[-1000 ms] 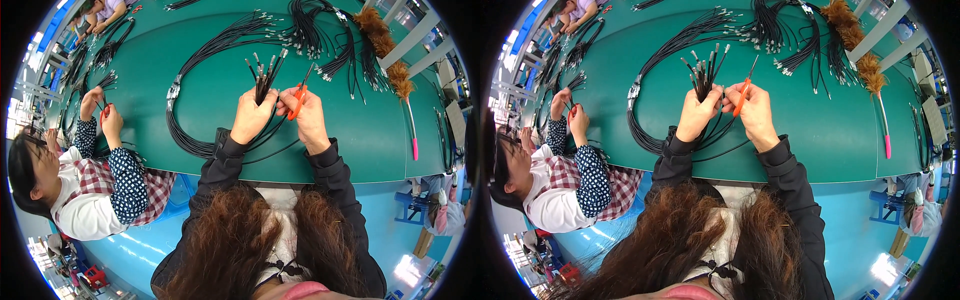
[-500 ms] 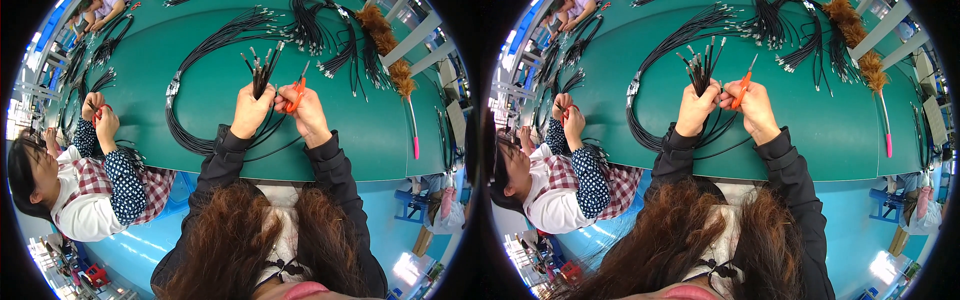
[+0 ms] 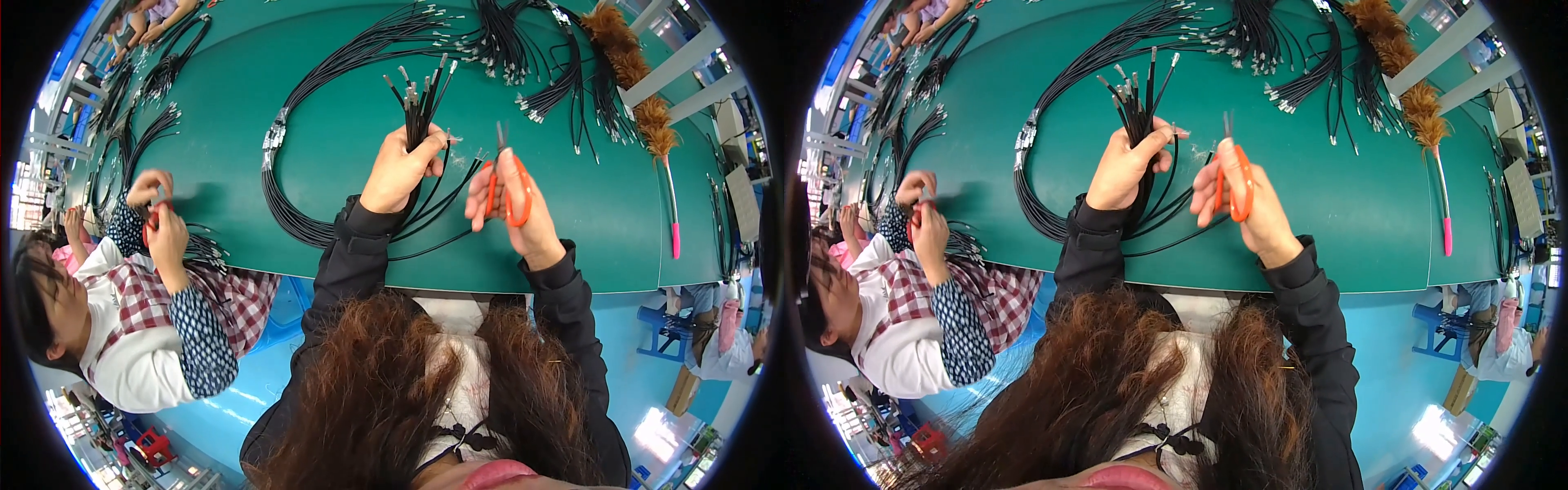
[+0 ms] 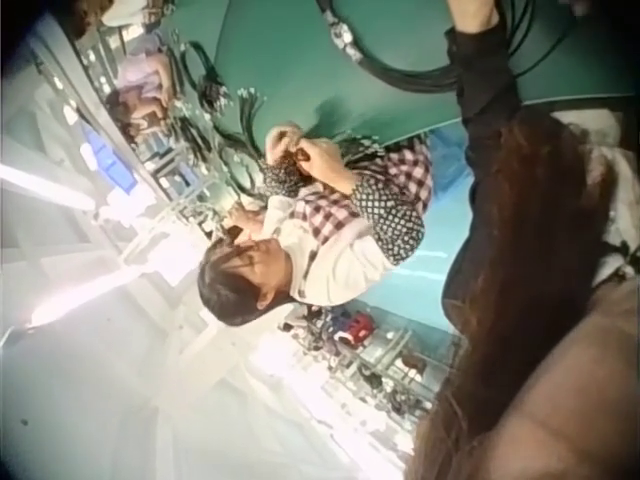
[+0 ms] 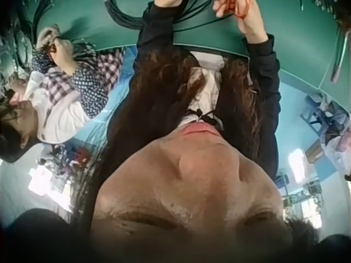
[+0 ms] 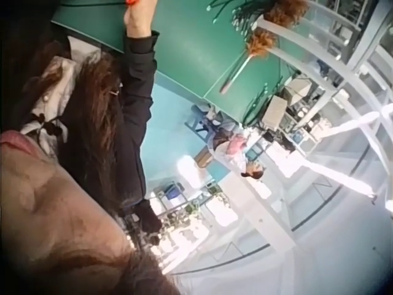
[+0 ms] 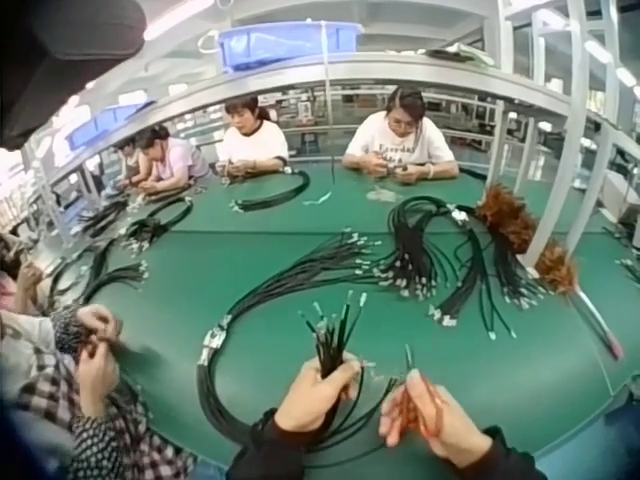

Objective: The person holds a bundle of black cables and uses orange shears to snip the ends of the individual wires. After trimming the wires, they set the shears down and pick up a single cable from the bundle.

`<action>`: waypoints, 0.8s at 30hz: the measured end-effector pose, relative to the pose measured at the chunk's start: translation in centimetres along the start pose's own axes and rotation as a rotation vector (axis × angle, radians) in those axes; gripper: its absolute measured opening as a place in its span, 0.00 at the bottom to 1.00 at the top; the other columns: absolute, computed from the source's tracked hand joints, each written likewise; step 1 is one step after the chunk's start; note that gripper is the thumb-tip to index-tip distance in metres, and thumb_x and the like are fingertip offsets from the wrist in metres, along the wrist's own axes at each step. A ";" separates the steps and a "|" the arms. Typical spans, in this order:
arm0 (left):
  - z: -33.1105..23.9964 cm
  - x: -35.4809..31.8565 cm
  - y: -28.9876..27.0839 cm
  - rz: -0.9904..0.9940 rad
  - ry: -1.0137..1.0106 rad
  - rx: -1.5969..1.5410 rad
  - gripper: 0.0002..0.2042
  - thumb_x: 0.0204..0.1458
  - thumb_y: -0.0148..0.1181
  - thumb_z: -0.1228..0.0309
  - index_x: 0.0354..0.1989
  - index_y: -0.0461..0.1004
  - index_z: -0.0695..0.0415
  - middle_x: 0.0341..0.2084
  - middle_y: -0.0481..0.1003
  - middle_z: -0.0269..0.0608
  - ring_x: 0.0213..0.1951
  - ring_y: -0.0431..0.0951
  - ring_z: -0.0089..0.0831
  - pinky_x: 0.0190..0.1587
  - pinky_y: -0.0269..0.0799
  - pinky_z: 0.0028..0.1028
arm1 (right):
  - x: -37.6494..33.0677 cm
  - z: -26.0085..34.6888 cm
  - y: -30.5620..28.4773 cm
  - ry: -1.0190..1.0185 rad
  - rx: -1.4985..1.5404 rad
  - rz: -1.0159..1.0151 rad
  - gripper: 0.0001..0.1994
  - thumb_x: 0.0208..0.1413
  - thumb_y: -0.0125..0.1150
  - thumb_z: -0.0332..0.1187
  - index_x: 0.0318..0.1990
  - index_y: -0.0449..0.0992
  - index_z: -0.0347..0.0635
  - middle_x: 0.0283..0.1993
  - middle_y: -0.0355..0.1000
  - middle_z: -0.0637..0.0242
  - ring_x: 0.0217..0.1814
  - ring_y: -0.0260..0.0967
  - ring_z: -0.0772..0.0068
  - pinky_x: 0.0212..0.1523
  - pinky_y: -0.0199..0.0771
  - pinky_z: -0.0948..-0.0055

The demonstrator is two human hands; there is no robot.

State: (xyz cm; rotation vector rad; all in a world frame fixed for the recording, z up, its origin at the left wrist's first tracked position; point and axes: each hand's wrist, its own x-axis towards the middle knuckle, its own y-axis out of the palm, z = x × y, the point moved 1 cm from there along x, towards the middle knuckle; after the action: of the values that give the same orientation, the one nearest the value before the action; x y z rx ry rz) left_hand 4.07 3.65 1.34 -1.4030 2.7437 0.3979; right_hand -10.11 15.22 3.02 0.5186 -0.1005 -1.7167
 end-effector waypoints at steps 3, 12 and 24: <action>0.0 0.6 0.4 0.034 -0.008 -0.007 0.06 0.54 0.54 0.71 0.31 0.71 0.62 0.23 0.73 0.36 0.22 0.70 0.19 0.25 0.63 0.19 | -0.3 -1.0 0.2 0.154 -0.038 0.084 0.31 0.60 0.36 0.61 0.30 0.69 0.38 0.21 0.71 0.62 0.17 0.68 0.73 0.21 0.70 0.78; 0.4 1.4 0.5 0.089 -0.005 -0.038 0.06 0.54 0.54 0.72 0.34 0.70 0.62 0.25 0.74 0.38 0.23 0.71 0.20 0.27 0.66 0.20 | 0.6 -1.9 0.2 0.243 -0.013 0.138 0.29 0.60 0.37 0.60 0.29 0.68 0.39 0.20 0.70 0.61 0.16 0.68 0.73 0.20 0.69 0.79; 0.9 1.5 0.5 0.131 0.007 0.003 0.06 0.55 0.55 0.71 0.34 0.70 0.62 0.23 0.71 0.33 0.23 0.71 0.19 0.27 0.65 0.20 | 1.3 -1.8 0.1 0.201 -0.038 0.152 0.28 0.61 0.39 0.58 0.29 0.68 0.38 0.19 0.69 0.61 0.14 0.67 0.74 0.17 0.66 0.80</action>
State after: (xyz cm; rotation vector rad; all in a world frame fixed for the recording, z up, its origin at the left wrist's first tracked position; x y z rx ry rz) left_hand 2.68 2.93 0.38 -1.2304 2.8494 0.3938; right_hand -9.44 14.34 1.06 0.6363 0.0366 -1.5077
